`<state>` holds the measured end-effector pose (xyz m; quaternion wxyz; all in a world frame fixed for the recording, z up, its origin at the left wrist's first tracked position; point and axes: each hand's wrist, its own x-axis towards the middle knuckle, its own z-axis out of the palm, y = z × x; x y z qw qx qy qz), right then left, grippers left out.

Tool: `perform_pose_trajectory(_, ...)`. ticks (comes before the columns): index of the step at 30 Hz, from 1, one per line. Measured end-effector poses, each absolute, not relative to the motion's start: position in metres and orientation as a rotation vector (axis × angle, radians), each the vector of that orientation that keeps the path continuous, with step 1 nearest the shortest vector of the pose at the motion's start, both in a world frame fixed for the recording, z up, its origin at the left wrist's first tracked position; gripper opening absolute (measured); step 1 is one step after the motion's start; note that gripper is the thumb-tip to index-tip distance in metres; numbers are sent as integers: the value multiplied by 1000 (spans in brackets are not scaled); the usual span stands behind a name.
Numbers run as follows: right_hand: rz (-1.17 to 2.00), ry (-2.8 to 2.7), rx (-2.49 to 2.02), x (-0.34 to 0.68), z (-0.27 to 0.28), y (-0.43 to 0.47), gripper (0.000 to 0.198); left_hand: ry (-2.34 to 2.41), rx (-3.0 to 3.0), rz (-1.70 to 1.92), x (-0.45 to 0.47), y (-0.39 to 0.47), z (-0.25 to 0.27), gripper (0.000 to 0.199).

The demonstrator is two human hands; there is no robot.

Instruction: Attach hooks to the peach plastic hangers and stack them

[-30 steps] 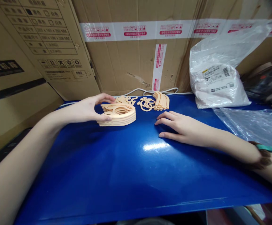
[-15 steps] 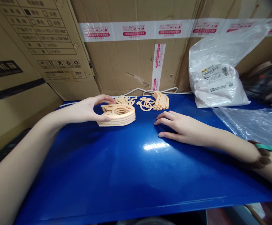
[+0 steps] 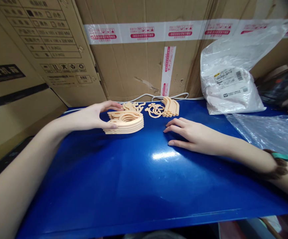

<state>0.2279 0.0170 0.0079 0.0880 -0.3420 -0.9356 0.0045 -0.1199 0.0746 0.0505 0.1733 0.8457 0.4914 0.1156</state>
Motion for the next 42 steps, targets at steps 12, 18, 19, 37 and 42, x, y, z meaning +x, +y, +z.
perform_pose_trajectory(12, 36, -2761, -996, 228, 8, 17, 43, 1414, 2395, 318, -117, 71, 53, 67)
perform_pose_trajectory(18, 29, -2775, -1008, 228, 8, 17, 43, 1427, 2413, 315, -116, 70, 53, 67)
perform_pose_trajectory(19, 27, -2778, -1010, 228, 8, 17, 43, 1427, 2413, 312, -116, 70, 54, 67)
perform_pose_trajectory(37, 27, -2758, -994, 228, 9, 16, 41, 1466, 2403, 518, -101, 58, 64, 66)
perform_pose_trajectory(42, 50, -2755, -989, 227, 9, 17, 41, 1392, 2672, 1062, -56, 28, 53, 35)
